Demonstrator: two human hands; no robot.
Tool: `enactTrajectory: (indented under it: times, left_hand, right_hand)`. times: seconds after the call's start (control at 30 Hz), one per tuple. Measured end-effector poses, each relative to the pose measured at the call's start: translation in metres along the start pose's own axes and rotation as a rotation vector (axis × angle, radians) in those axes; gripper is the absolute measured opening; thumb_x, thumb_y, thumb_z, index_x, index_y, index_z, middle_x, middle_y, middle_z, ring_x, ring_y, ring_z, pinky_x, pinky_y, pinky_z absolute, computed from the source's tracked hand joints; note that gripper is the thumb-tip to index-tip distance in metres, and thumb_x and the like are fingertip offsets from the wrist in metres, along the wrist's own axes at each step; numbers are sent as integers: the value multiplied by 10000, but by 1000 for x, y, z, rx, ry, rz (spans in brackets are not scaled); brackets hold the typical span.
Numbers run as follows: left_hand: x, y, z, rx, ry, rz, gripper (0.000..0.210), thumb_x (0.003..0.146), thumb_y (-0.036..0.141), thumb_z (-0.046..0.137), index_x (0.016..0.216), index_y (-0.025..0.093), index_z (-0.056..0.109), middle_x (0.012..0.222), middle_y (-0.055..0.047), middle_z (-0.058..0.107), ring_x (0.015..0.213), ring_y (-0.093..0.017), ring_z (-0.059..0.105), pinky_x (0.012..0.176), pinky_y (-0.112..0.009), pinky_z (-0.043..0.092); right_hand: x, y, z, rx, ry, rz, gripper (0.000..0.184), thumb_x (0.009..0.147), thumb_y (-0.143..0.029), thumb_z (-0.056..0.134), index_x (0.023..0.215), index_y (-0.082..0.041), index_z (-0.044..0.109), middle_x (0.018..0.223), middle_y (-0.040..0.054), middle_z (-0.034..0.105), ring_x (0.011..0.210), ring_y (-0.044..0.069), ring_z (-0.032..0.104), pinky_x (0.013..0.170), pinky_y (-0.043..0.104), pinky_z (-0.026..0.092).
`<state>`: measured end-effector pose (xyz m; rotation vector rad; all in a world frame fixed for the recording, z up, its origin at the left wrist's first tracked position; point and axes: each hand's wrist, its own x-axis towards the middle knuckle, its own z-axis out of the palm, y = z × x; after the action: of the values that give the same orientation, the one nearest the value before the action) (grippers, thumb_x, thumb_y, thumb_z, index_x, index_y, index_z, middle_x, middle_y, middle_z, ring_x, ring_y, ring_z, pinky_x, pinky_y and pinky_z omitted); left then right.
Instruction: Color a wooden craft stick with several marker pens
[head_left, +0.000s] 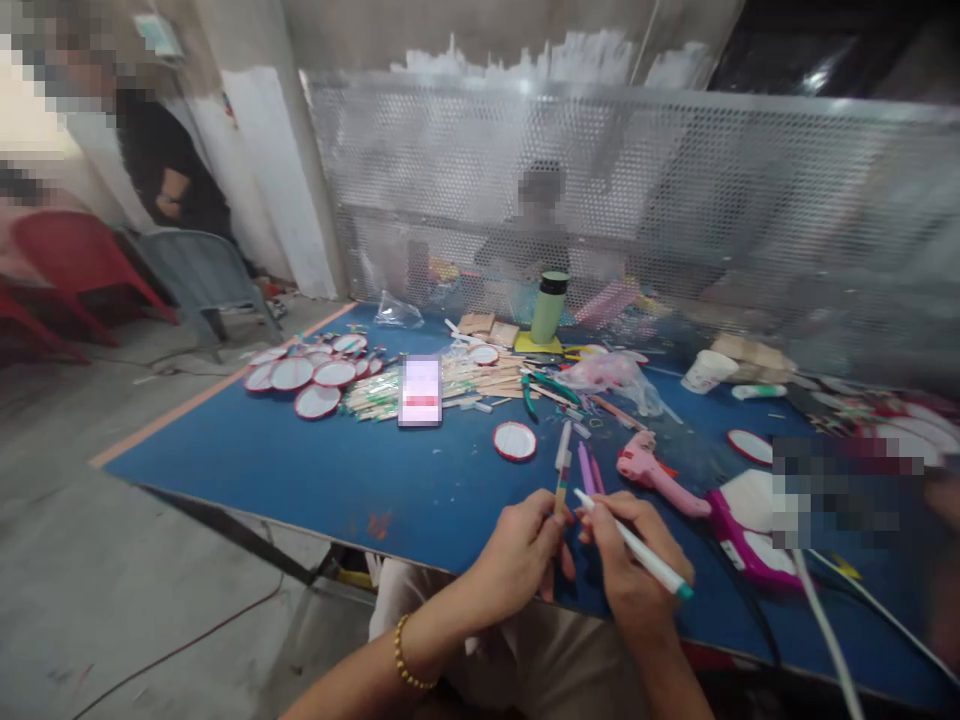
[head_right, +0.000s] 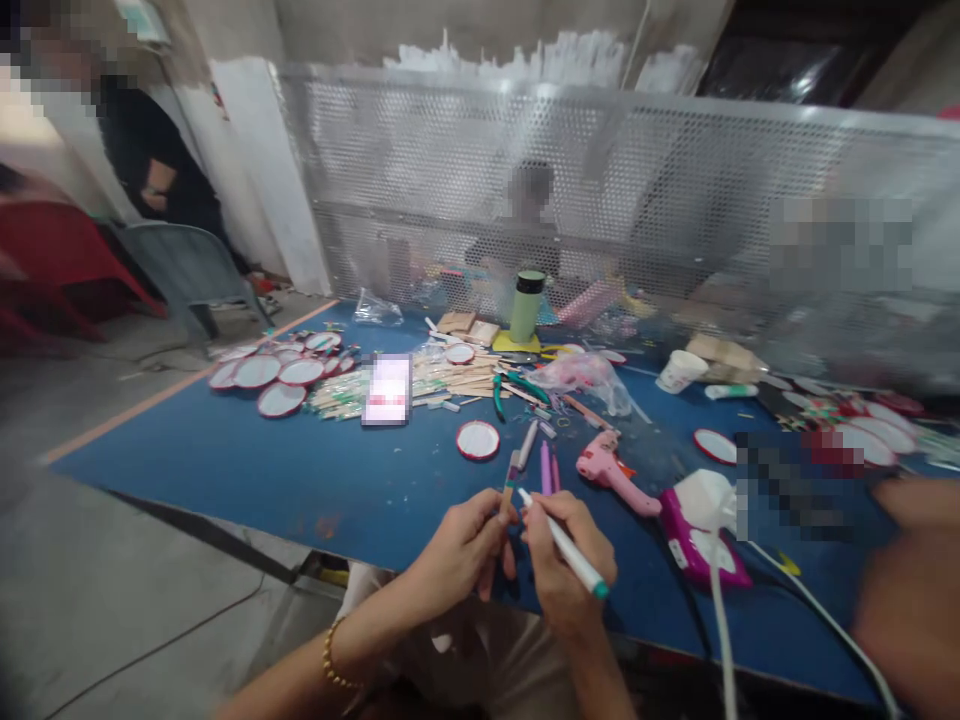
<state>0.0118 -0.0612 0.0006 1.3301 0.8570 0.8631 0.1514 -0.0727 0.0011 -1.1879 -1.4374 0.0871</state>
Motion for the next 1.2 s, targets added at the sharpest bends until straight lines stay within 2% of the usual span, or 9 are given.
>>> enactTrajectory:
  times: [0.07, 0.17, 0.37, 0.47, 0.63, 0.83, 1.2]
  left_hand:
    - [0, -3, -1, -27, -2, -3, 337, 958, 525, 411, 891, 203, 483, 598, 43, 591, 356, -66, 448, 363, -174, 327]
    - [2, -6, -1, -43, -3, 7, 357, 950, 549, 421, 910, 199, 483, 602, 43, 594, 354, -60, 444, 359, -163, 324]
    - [0, -2, 0, -65, -4, -37, 404, 922, 600, 450, 896, 197, 469, 628, 33, 603, 345, -57, 456, 313, -144, 306]
    - [-1, 1, 0, -87, -26, -49, 434, 899, 640, 467, 870, 208, 439, 654, 33, 602, 358, -69, 501, 298, -146, 344]
    - [-3, 5, -1, -103, -66, -83, 474, 866, 679, 498, 870, 211, 418, 578, 65, 549, 387, -87, 546, 338, -156, 418]
    - [-5, 13, -4, -137, -105, -128, 455, 882, 665, 491, 887, 215, 423, 527, 53, 576, 359, -83, 500, 330, -151, 377]
    - [-5, 10, -5, -124, -107, -85, 474, 881, 687, 482, 849, 219, 419, 556, 52, 573, 370, -81, 497, 339, -160, 383]
  right_hand:
    - [1, -3, 2, -6, -1, -52, 149, 904, -228, 605, 781, -181, 675, 660, 8, 691, 525, 123, 640, 510, 228, 518]
    - [4, -7, 3, 33, 47, -33, 113, 899, -183, 608, 798, -177, 660, 684, 5, 684, 518, 109, 628, 474, 213, 506]
    - [7, -10, 8, 77, -1, -72, 97, 887, -140, 616, 815, -188, 661, 714, 1, 688, 578, 115, 654, 512, 210, 521]
    - [4, -9, 10, 95, 0, -77, 121, 897, -140, 591, 807, -191, 652, 700, -1, 675, 573, 114, 641, 508, 211, 512]
    - [2, -12, 10, 84, -21, -68, 143, 894, -138, 583, 779, -193, 648, 667, -13, 662, 535, 98, 612, 486, 194, 491]
    - [1, -17, 7, 95, -31, -73, 161, 891, -127, 577, 760, -191, 644, 645, -13, 662, 537, 96, 620, 501, 185, 505]
    - [1, -16, 7, 62, -71, -142, 147, 889, -98, 584, 798, -189, 656, 676, -5, 679, 563, 101, 634, 543, 198, 515]
